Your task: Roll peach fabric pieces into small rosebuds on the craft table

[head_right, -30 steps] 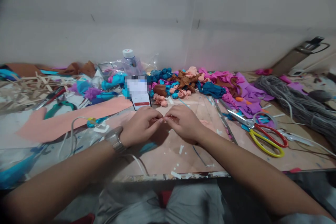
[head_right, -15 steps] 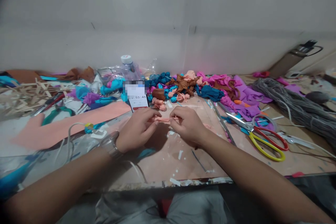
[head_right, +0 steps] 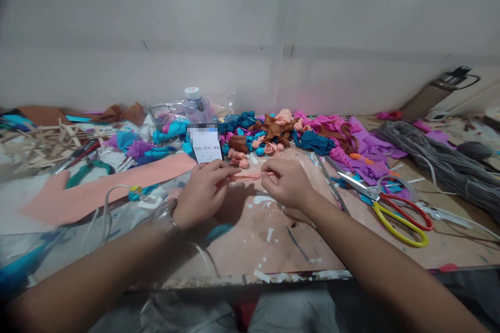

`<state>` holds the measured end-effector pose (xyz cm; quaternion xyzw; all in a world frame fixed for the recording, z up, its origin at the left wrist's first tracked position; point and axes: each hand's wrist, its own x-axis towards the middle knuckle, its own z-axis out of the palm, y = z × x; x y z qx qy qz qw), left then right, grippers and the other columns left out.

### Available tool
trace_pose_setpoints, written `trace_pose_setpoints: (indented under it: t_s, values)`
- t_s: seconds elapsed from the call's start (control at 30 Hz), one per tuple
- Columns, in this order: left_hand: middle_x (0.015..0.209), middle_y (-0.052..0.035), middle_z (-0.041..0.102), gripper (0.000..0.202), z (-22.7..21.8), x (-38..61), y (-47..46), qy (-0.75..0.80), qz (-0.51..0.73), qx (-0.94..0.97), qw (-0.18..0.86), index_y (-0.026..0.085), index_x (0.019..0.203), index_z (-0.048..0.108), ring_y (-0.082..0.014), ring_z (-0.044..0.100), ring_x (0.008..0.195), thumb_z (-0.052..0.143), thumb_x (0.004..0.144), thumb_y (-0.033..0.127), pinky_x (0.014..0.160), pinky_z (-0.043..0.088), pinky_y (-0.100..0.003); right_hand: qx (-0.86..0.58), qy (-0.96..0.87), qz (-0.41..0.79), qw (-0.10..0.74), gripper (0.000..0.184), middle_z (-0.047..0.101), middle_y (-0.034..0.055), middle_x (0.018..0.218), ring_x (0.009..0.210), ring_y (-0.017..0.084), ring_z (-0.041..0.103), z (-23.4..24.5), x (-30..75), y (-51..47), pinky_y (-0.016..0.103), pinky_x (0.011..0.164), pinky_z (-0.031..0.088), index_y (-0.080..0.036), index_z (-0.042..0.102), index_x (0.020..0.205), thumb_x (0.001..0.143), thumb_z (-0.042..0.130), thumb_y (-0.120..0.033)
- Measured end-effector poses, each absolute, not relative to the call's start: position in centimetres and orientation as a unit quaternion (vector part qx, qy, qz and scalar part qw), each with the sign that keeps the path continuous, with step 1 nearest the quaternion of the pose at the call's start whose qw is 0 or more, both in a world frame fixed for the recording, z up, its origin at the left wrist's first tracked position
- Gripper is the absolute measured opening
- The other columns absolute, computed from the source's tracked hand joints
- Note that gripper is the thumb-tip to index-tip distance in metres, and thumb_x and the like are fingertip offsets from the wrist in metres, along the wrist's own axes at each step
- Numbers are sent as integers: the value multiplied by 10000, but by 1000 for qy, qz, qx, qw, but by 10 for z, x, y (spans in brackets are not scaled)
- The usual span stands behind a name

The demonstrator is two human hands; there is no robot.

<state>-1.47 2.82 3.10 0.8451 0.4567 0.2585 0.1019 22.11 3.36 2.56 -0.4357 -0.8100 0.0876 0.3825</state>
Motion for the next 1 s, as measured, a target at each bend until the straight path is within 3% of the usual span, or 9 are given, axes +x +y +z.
trace_pose_setpoints:
  t_s: [0.13,0.33,0.47,0.57,0.73,1.0]
  values:
    - [1120,-52,647,532,30,-15,28,468,271,836,92,296,1281,646,-223,603,1069,427,875,32,867,381,-377,-442,-806,83,383,122,630,7,638,567,140,530,26,222,34,275,576,361,-187,646,734,827,567,-188]
    - [1145,-60,646,512,30,-15,28,468,268,837,92,259,1244,618,-243,602,1065,455,825,15,876,373,-391,-444,-800,73,398,114,634,13,682,613,150,549,28,226,35,284,608,380,-190,636,760,849,570,-213]
    - [1144,-62,645,340,29,-15,27,456,275,841,93,241,1204,598,-255,591,1084,526,887,141,891,368,-404,-423,-810,75,400,121,633,17,682,608,147,542,28,224,35,280,602,382,-186,640,775,860,560,-213]
    - [1099,-56,633,142,29,-14,26,447,275,846,95,225,1046,624,-255,574,1076,552,924,242,895,370,-404,-396,-831,77,382,122,626,11,666,581,137,521,28,221,34,274,586,369,-184,647,796,870,552,-207]
    - [1046,-57,615,33,31,-13,23,423,267,859,111,197,872,579,-250,562,1024,581,872,230,905,387,-409,-359,-860,87,353,117,631,12,684,611,140,536,28,218,31,272,609,379,-188,647,830,885,546,-205]
    - [1066,-56,641,339,37,-14,19,373,288,856,212,195,1110,506,-231,582,963,546,774,181,938,436,-410,-294,-875,78,377,99,575,6,646,615,149,504,31,222,30,289,630,381,-196,620,811,873,544,-181]
